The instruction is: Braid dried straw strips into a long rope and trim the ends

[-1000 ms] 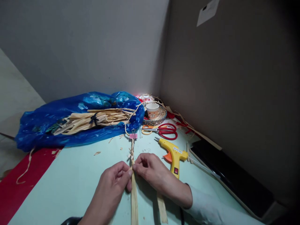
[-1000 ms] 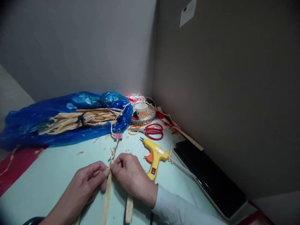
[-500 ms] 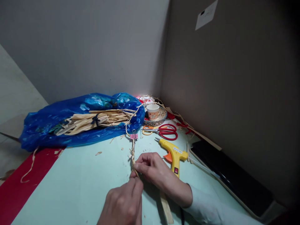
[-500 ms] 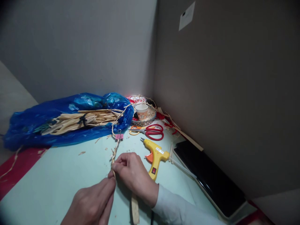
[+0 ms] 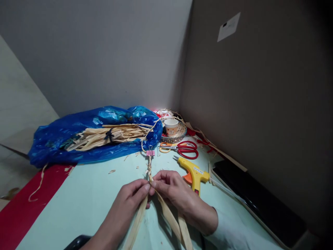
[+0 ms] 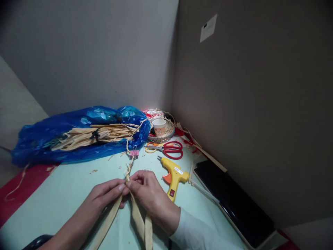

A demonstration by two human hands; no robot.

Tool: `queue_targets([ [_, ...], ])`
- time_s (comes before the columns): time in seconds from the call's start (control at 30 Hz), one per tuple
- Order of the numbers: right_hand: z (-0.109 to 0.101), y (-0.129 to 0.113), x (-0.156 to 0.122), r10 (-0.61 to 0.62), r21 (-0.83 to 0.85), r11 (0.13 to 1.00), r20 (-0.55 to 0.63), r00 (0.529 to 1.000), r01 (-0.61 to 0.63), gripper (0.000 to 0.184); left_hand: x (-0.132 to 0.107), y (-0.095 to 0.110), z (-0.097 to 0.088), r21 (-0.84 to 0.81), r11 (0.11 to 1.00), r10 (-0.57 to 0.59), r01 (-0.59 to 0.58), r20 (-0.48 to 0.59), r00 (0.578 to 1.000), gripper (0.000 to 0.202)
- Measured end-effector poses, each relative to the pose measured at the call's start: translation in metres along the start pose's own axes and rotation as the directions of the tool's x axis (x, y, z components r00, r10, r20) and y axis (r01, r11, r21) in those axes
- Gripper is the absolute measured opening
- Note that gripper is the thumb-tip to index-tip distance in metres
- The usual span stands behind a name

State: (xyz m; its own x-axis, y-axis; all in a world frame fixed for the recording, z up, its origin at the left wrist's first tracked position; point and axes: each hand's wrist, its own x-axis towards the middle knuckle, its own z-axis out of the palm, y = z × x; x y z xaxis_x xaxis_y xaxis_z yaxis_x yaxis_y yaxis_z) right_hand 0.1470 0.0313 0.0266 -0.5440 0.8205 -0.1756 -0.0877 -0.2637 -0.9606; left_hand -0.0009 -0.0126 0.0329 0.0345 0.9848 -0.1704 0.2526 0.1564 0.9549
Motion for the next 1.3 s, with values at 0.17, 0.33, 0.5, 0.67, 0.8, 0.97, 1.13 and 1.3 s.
queue_targets([
  [0.17,-0.004,0.009,0.005,-0.125,-0.266,0.955,0.027,0.992,0.128,0.015,0.006,-0.012,0.013,-0.376,0.908,-0.187,0.185,0.031,0.982,0.027],
  [0.33,-0.008,-0.002,-0.003,-0.198,-0.669,0.717,0.072,0.978,0.195,0.017,0.009,-0.020,0.016,-0.291,0.941,-0.194,0.172,-0.050,0.980,0.030],
  [0.5,-0.004,-0.010,-0.015,-0.269,-0.893,0.405,0.089,0.959,0.196,0.020,0.003,-0.016,0.016,-0.226,0.964,-0.170,0.141,-0.114,0.979,0.026],
  [0.67,0.003,-0.008,-0.021,-0.286,-0.976,0.143,0.116,0.951,0.162,0.019,-0.001,-0.009,0.017,-0.186,0.976,-0.145,0.117,-0.147,0.978,0.020],
  [0.8,0.012,-0.008,-0.031,-0.291,-0.980,0.017,0.186,0.939,0.200,0.013,-0.002,-0.006,0.017,-0.199,0.973,-0.146,0.117,-0.138,0.980,0.019],
  [0.97,0.023,-0.003,-0.040,-0.168,-0.934,-0.143,0.349,0.922,0.328,0.025,-0.003,-0.007,0.012,-0.260,0.955,-0.174,0.146,-0.086,0.981,0.024],
  [1.13,0.023,0.001,-0.038,-0.166,-0.895,-0.136,0.442,0.881,0.424,0.021,-0.008,-0.007,0.007,-0.301,0.941,-0.174,0.153,-0.045,0.984,0.027],
  [1.3,0.006,-0.014,-0.026,-0.411,-0.907,0.366,0.045,0.910,0.210,0.022,-0.008,-0.006,0.006,-0.351,0.925,-0.169,0.145,-0.037,0.985,0.028],
])
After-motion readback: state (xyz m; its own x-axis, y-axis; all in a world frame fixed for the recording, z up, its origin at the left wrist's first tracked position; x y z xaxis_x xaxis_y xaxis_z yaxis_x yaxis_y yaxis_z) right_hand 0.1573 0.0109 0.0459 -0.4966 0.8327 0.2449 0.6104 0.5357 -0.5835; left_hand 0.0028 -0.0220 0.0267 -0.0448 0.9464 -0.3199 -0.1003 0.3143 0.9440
